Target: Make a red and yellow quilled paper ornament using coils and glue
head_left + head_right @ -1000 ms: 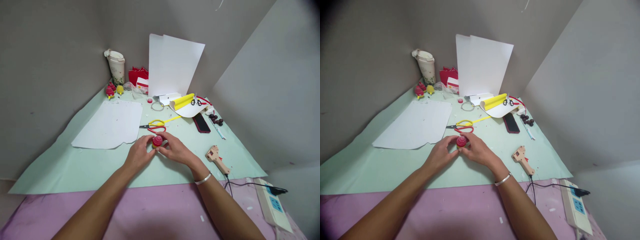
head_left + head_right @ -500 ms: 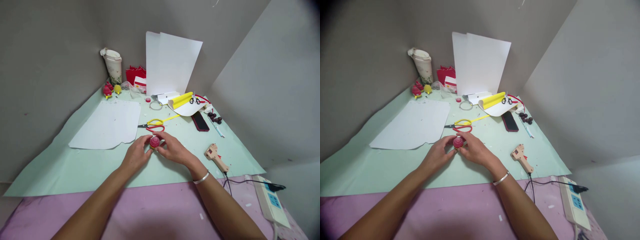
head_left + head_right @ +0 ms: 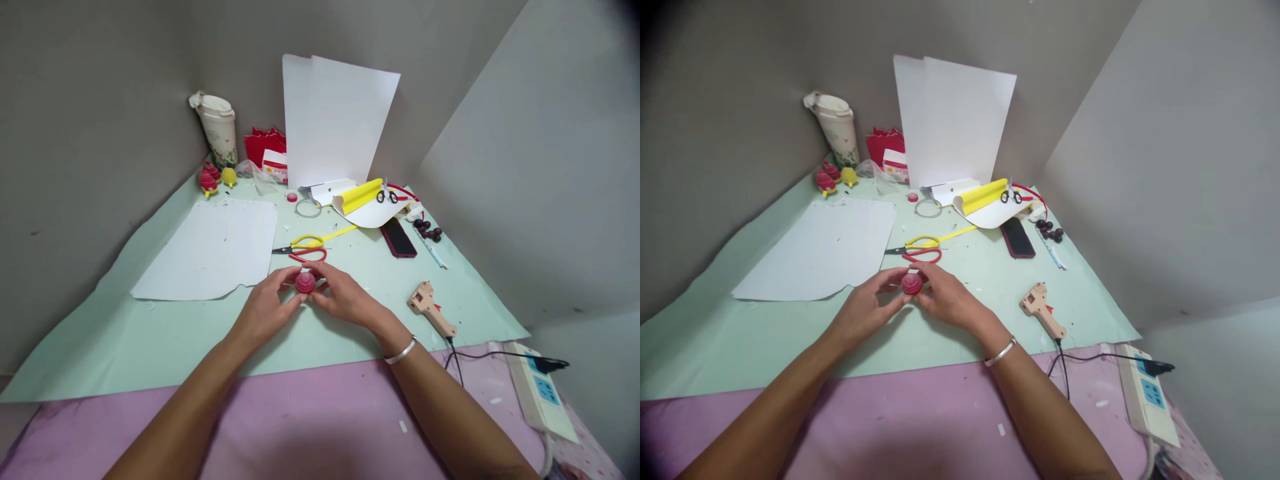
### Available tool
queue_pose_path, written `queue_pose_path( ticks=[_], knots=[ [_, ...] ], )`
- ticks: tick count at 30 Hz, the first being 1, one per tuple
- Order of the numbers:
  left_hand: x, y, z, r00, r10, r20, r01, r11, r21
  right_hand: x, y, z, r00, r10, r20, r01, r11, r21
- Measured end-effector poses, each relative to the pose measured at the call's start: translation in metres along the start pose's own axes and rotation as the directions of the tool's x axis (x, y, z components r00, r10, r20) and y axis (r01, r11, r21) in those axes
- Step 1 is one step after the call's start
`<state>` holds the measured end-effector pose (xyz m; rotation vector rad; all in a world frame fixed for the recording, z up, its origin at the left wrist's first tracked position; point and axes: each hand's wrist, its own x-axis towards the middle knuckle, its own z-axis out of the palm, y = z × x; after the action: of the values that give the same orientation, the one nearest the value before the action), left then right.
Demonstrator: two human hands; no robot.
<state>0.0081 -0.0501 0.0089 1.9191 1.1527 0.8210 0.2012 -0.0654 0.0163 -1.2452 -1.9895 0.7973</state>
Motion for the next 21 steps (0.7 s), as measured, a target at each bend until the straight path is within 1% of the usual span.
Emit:
queue_pose_path(
  ticks=[5,8,12,18,21],
  knots=[
    [0.002,0.001,0.004,1.0,-0.002,-0.025,0.003,1.0,0.026,-0.003,0.003,0.001,1.0,0.019,0.008,-0.019,1.0,0.012],
    [0.003,0.002,0.006,0.999,-0.007,-0.036,0.009,0.999,0.042,-0.008,0.005,-0.001,1.0,0.031,-0.001,-0.031,0.999,-0.024],
    [0.004,0.004,0.006,0.999,-0.036,-0.04,0.038,0.997,0.061,-0.018,0.007,-0.008,0.997,0.08,-0.011,-0.081,0.992,-0.092],
    [0.007,0.005,0.009,0.997,-0.062,-0.052,0.066,0.996,0.067,-0.034,0.008,-0.015,0.993,0.089,-0.073,-0.1,0.981,-0.163],
    [0.011,0.006,0.009,0.993,-0.103,-0.055,0.106,0.994,0.037,-0.041,0.009,-0.017,0.989,0.1,-0.108,-0.118,0.977,-0.179]
  ],
)
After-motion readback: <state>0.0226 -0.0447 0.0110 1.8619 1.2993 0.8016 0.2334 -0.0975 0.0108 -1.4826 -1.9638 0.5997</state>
